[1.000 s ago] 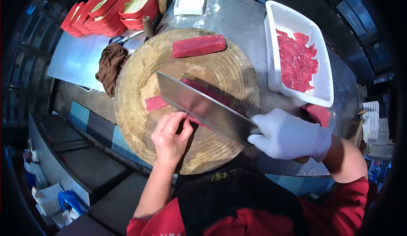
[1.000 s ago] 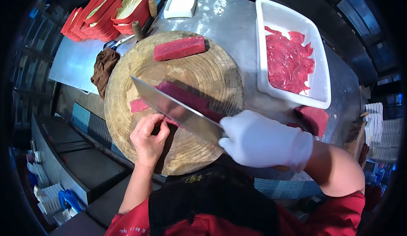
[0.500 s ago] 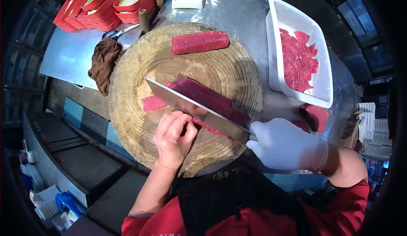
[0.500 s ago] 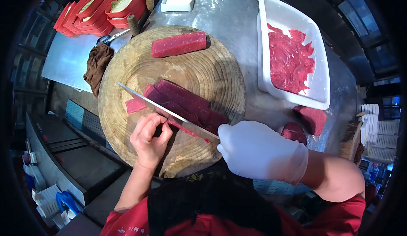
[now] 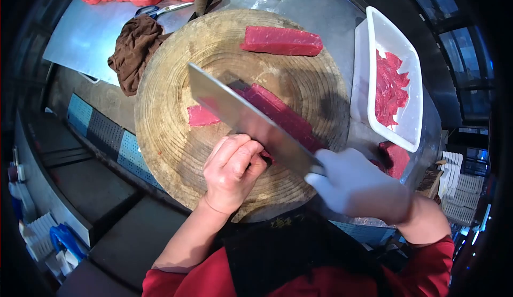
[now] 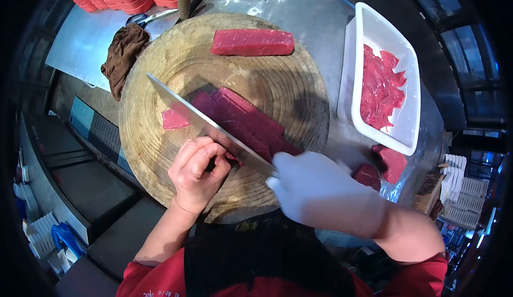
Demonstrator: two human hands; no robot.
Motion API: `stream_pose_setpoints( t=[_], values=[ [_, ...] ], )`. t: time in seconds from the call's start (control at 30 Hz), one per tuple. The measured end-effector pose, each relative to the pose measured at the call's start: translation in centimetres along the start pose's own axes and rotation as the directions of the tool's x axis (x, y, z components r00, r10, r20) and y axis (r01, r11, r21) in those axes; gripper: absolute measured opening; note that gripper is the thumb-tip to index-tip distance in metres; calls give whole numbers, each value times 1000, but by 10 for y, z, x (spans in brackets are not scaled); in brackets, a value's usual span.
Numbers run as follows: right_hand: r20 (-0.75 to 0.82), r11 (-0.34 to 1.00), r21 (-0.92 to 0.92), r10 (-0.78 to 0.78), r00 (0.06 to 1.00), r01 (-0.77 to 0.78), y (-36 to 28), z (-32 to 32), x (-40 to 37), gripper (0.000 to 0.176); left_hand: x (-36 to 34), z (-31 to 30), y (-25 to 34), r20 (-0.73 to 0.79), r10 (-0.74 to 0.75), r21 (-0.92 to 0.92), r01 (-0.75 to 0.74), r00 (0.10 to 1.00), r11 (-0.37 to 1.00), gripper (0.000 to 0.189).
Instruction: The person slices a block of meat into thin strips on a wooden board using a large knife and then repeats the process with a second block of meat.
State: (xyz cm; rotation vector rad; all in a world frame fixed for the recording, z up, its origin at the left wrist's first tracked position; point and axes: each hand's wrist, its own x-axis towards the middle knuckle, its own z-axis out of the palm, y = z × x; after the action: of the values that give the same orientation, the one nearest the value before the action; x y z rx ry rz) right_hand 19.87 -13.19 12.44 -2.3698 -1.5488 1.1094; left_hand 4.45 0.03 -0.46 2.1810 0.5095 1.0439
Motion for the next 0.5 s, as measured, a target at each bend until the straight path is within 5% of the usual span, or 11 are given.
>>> stream_pose_setpoints(
  t=[0.07, 0.1, 0.2, 0.3, 0.4, 0.5],
  values=[
    [-96, 980, -10, -199, 975, 199, 3, 21, 22, 22, -1, -2, -2, -27, 5, 53, -4, 1000, 999, 26],
    [-197, 978, -5, -205, 959, 208, -5, 24, 25, 19, -6, -5, 1, 91, -25, 6, 25, 995, 1000, 27],
    [-136, 954, -34, -301, 944, 299, -5, 19, 25, 17, -31, 12, 30, 190, 2, -135, 24, 982, 991, 27],
    [-251, 951, -34, -307, 918, 308, 3, 34, 12, 16, -27, 12, 24, 131, 13, -46, -7, 991, 999, 24],
    [-81, 999, -16, -31, 996, 30, 11, 28, -33, 15, -27, -4, 17, 50, -53, 7, 52, 997, 999, 21],
    [-245, 981, -25, -192, 950, 191, 42, 36, -67, 19, -32, -8, 15, 49, -11, 0, 11, 999, 1000, 19]
  ],
)
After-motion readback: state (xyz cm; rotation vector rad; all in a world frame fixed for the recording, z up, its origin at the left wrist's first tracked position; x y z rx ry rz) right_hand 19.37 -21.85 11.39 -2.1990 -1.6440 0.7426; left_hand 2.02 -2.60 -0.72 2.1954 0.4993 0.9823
